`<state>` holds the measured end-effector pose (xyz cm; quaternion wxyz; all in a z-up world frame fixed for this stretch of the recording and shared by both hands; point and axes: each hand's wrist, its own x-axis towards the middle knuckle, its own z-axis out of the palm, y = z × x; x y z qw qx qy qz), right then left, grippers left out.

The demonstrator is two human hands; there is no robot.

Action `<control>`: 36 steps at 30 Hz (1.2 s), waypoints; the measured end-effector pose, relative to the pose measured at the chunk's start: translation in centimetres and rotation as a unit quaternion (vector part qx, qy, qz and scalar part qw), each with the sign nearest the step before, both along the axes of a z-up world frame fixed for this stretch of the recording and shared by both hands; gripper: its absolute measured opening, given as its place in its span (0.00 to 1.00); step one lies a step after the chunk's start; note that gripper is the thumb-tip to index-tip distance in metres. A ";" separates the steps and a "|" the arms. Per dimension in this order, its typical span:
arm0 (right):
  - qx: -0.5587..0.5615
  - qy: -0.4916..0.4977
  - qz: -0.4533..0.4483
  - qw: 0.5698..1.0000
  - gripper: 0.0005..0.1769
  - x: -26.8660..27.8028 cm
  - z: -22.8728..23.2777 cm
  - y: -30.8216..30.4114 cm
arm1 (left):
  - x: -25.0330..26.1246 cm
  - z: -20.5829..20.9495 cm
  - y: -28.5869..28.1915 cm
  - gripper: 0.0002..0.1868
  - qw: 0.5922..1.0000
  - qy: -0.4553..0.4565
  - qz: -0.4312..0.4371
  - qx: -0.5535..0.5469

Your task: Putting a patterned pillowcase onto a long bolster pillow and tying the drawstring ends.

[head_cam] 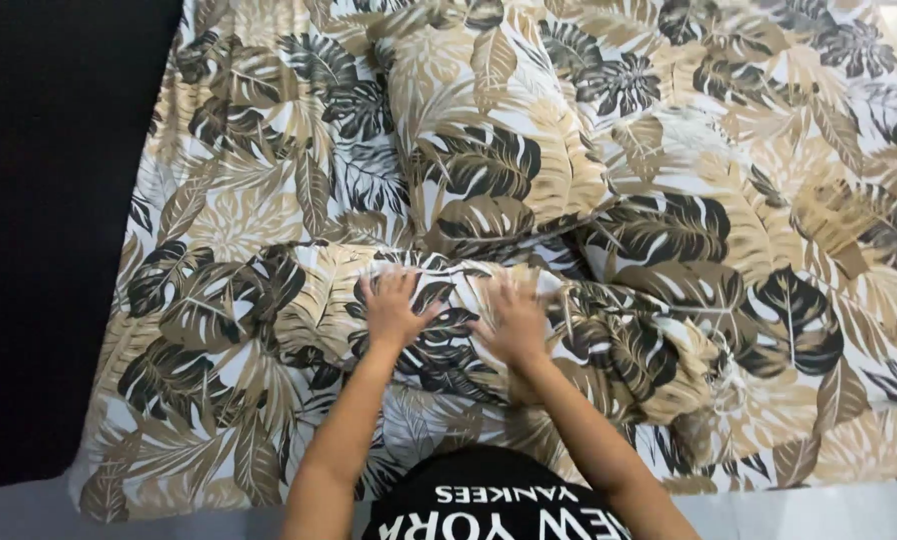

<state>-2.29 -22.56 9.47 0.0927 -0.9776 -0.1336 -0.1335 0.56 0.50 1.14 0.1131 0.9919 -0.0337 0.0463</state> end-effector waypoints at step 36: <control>-0.154 0.327 -0.288 0.887 0.58 5.2 -10.1 -23.7 | 7.4 1.7 16.6 0.41 0.909 0.276 0.303 0.075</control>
